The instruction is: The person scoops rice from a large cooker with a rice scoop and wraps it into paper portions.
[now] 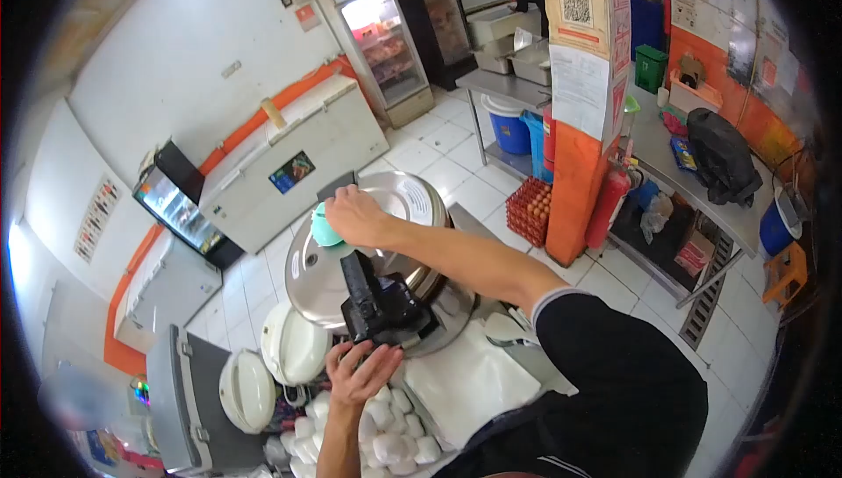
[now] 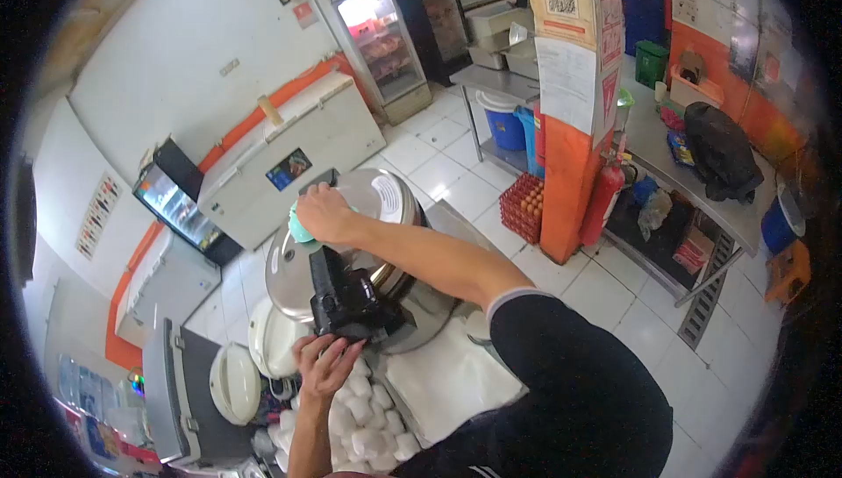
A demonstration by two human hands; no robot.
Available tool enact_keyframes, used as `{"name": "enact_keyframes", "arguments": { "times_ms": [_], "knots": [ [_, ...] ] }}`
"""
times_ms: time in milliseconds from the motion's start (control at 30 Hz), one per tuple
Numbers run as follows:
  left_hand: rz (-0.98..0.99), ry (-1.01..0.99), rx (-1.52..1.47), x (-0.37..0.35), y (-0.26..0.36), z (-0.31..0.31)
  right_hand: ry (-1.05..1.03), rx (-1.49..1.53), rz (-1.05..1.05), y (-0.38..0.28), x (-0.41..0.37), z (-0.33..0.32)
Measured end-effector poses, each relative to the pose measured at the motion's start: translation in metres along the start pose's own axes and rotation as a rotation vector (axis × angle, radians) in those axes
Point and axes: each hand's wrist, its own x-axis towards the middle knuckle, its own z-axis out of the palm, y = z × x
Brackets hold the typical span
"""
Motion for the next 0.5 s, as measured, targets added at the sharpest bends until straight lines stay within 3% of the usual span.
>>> {"name": "enact_keyframes", "arguments": {
  "times_ms": [33,133,233,300,367,433,500],
  "knots": [
    [-0.045,0.05,-0.018,0.008,-0.008,-0.005,0.08,-0.067,0.032,0.006,-0.003,-0.01],
    [-0.018,0.097,0.079,0.052,-0.055,-0.024,0.195,0.237,0.289,0.042,-0.01,-0.077],
    [-0.327,0.061,-0.038,0.128,-0.104,-0.039,0.882,0.355,0.06,0.09,-0.055,-0.159],
    [-0.431,0.039,-0.178,0.148,-0.146,-0.033,0.903,0.667,0.341,0.106,-0.102,-0.209],
    [-0.555,0.16,-0.257,0.162,-0.196,-0.015,1.185,1.061,0.344,0.103,-0.138,-0.23],
    [-0.73,0.209,-0.432,0.165,-0.275,0.006,1.108,1.129,0.352,0.106,-0.188,-0.225],
    [-0.86,0.215,-0.33,0.178,-0.34,0.026,0.871,0.95,0.482,0.107,-0.234,-0.201]
  ]
}}
